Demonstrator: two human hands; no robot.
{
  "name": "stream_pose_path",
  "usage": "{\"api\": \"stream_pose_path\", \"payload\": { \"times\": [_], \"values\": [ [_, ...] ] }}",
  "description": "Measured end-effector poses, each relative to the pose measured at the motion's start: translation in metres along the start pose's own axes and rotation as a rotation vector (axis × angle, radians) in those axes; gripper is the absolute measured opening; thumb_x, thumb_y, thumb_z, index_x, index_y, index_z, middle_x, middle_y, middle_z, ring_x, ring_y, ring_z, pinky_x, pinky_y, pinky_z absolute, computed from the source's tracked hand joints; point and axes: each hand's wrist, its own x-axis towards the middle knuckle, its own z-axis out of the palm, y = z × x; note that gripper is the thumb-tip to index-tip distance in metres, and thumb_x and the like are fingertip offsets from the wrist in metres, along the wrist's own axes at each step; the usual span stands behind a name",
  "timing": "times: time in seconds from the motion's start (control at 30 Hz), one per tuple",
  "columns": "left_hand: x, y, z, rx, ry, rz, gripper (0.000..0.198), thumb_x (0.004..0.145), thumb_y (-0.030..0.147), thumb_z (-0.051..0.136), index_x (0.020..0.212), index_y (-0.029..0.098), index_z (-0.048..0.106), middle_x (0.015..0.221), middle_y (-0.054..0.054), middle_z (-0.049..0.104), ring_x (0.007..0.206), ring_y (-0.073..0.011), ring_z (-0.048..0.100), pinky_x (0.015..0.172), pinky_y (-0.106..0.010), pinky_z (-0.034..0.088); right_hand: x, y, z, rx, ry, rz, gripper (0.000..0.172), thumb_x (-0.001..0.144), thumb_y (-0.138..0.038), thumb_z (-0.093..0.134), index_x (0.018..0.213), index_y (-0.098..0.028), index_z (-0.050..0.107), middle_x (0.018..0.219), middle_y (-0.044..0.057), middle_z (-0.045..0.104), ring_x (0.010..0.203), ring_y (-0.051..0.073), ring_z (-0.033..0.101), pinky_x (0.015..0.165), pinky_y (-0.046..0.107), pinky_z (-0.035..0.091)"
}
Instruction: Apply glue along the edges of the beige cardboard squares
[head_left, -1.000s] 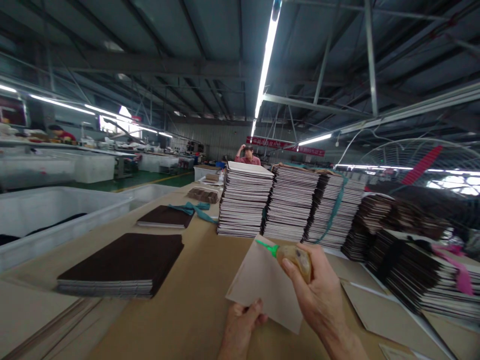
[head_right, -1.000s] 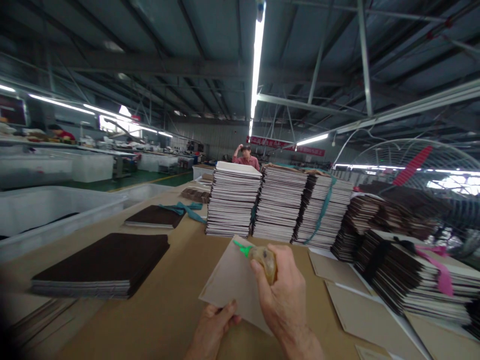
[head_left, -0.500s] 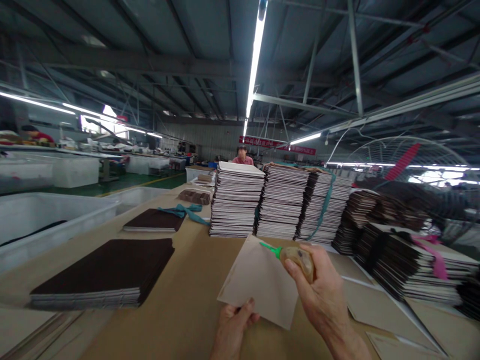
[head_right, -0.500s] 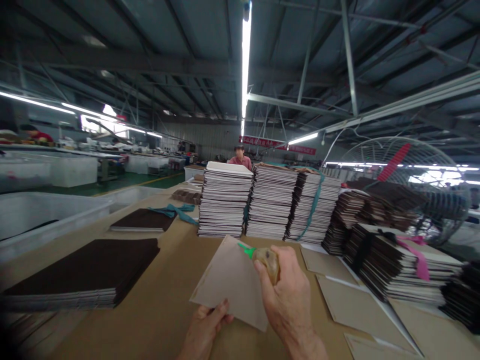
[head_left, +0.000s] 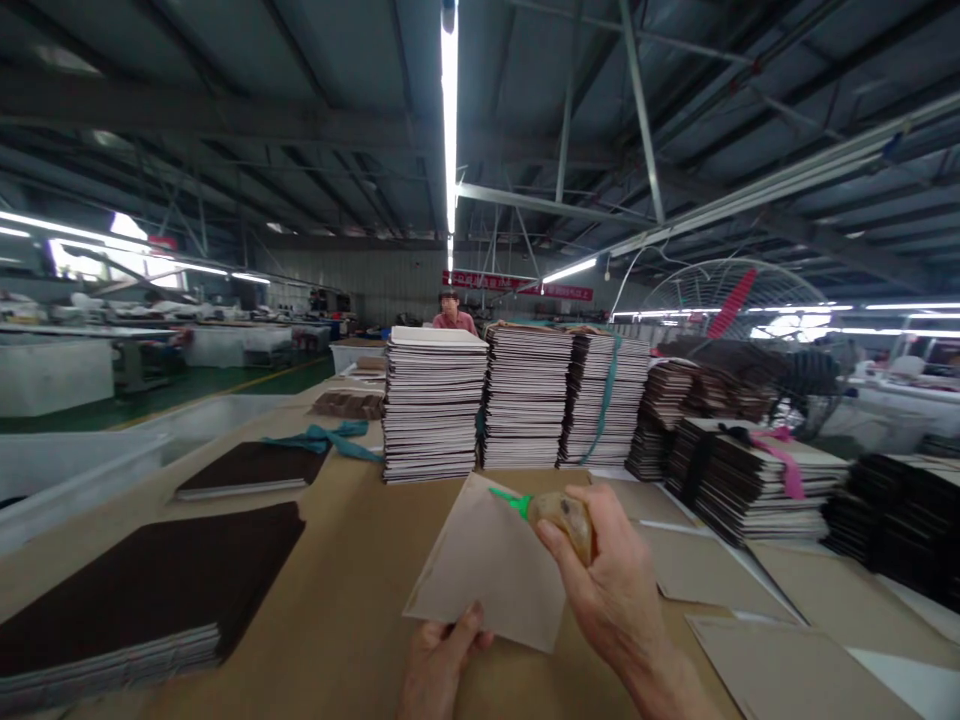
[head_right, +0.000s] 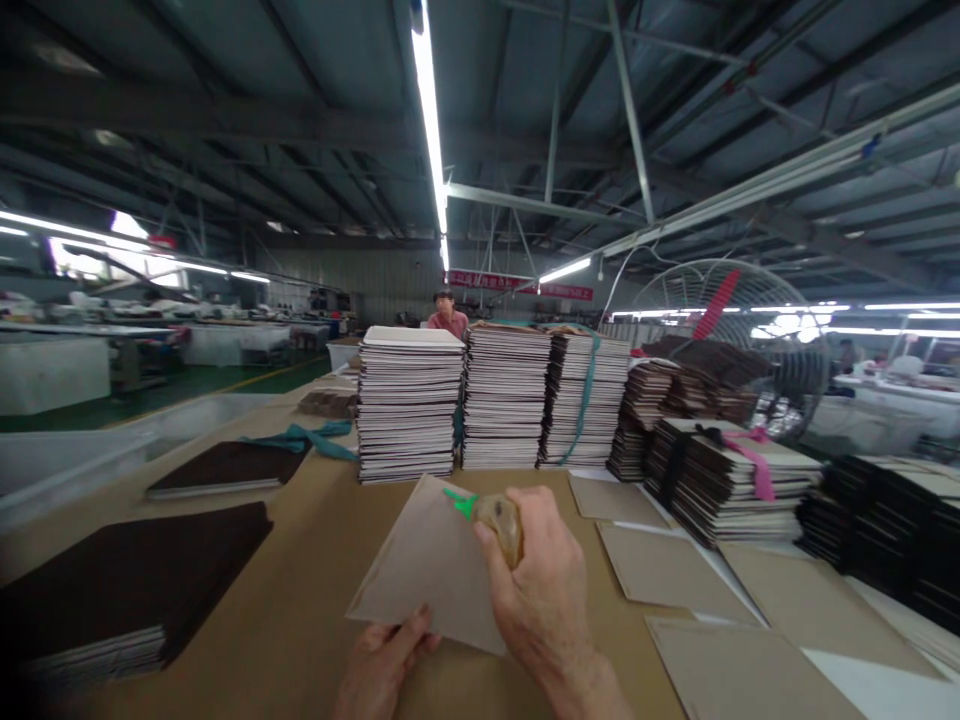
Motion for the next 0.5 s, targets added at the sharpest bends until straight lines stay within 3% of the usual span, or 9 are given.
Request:
{"api": "stream_pose_path", "payload": {
  "times": [0.27, 0.5],
  "values": [
    [0.003, -0.005, -0.006, 0.106, -0.037, -0.035, 0.047, 0.056, 0.053, 0.082, 0.082, 0.015, 0.073, 0.088, -0.007, 0.074, 0.083, -0.0244, 0.065, 0.074, -0.03, 0.053, 0.004, -0.007, -0.007, 0.02, 0.025, -0.009, 0.022, 0.09, -0.032, 0.054, 0.108, -0.02, 0.05, 0.096, 0.005, 0.054, 0.088, 0.022, 0.054, 0.074, 0.035, 0.044],
    [0.005, -0.009, -0.007, 0.08, -0.049, -0.021, 0.048, 0.056, 0.053, 0.081, 0.085, 0.015, 0.073, 0.09, -0.007, 0.073, 0.085, -0.0265, 0.064, 0.076, -0.035, 0.054, 0.006, -0.014, -0.005, 0.076, 0.027, -0.034, 0.02, 0.09, -0.03, 0.053, 0.107, -0.019, 0.05, 0.093, 0.005, 0.054, 0.084, 0.021, 0.054, 0.073, 0.034, 0.044]
  ]
}}
